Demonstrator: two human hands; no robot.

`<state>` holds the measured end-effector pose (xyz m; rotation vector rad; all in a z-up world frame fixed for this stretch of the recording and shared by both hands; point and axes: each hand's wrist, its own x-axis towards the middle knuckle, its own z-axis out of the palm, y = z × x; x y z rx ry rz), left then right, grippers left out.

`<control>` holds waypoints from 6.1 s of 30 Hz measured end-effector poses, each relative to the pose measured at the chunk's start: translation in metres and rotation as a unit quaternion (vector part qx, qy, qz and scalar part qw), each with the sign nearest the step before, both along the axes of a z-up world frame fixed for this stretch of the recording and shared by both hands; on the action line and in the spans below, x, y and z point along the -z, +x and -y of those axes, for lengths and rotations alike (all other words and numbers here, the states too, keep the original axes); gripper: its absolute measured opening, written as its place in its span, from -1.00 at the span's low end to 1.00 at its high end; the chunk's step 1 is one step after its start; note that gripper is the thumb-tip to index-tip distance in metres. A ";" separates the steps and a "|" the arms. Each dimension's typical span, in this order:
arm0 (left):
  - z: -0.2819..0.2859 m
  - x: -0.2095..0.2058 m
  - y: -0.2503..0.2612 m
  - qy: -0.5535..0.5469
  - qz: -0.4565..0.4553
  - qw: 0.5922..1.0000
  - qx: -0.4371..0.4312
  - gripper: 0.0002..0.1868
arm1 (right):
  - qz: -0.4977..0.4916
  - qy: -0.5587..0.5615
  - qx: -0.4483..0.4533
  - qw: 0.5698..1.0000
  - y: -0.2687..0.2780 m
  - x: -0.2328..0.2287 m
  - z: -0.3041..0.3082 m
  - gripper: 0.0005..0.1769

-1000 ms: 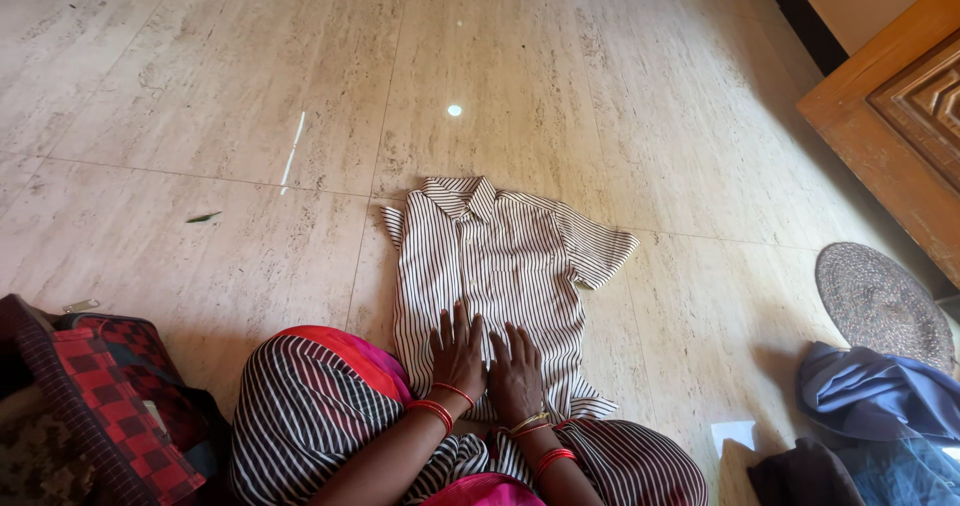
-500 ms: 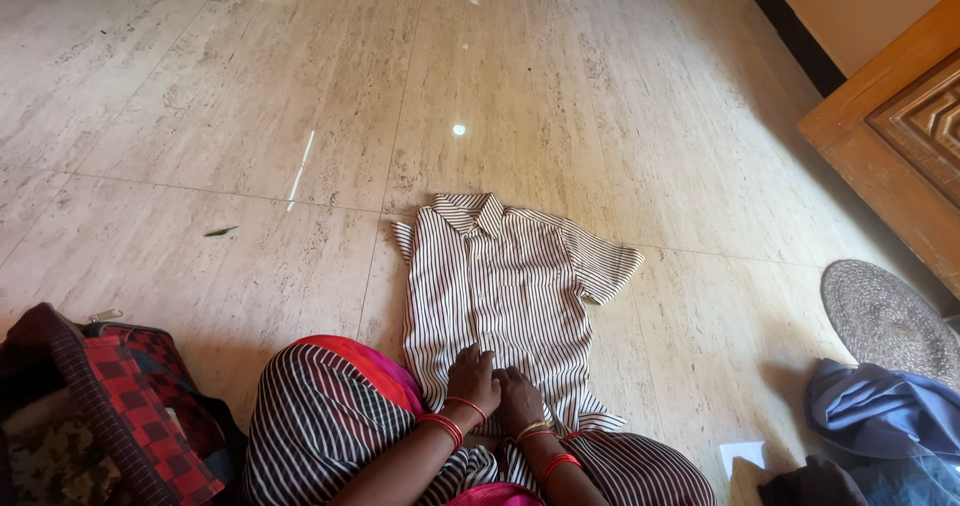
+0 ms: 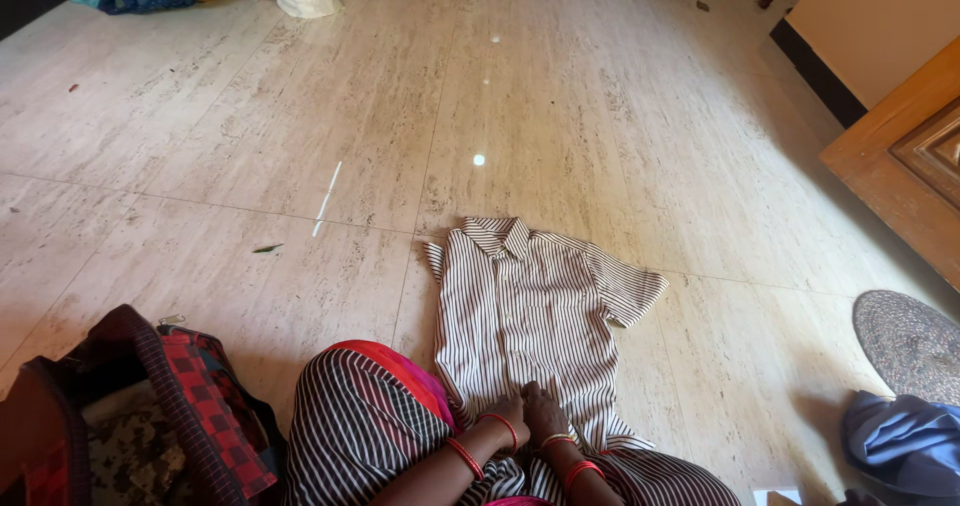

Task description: The person folds two shirts on the floor by smoothing the fabric, folding the sleeves inward, and then folding the body of the shirts into rectangles.

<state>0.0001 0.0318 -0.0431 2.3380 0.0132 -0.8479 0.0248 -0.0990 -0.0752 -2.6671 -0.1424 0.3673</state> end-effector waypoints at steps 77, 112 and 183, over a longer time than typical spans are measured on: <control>-0.039 0.071 0.047 -0.229 0.047 0.938 -0.256 -0.59 | 0.194 0.187 -0.035 0.962 -0.017 -0.099 -0.023 -0.64; -0.039 0.077 0.038 -0.206 0.069 0.942 -0.256 -0.70 | 0.027 0.232 0.074 0.969 -0.009 0.009 -0.009 -0.68; -0.047 0.071 0.040 -0.177 0.095 0.947 -0.250 -0.69 | -0.021 0.292 0.023 0.956 -0.015 -0.024 -0.013 -0.64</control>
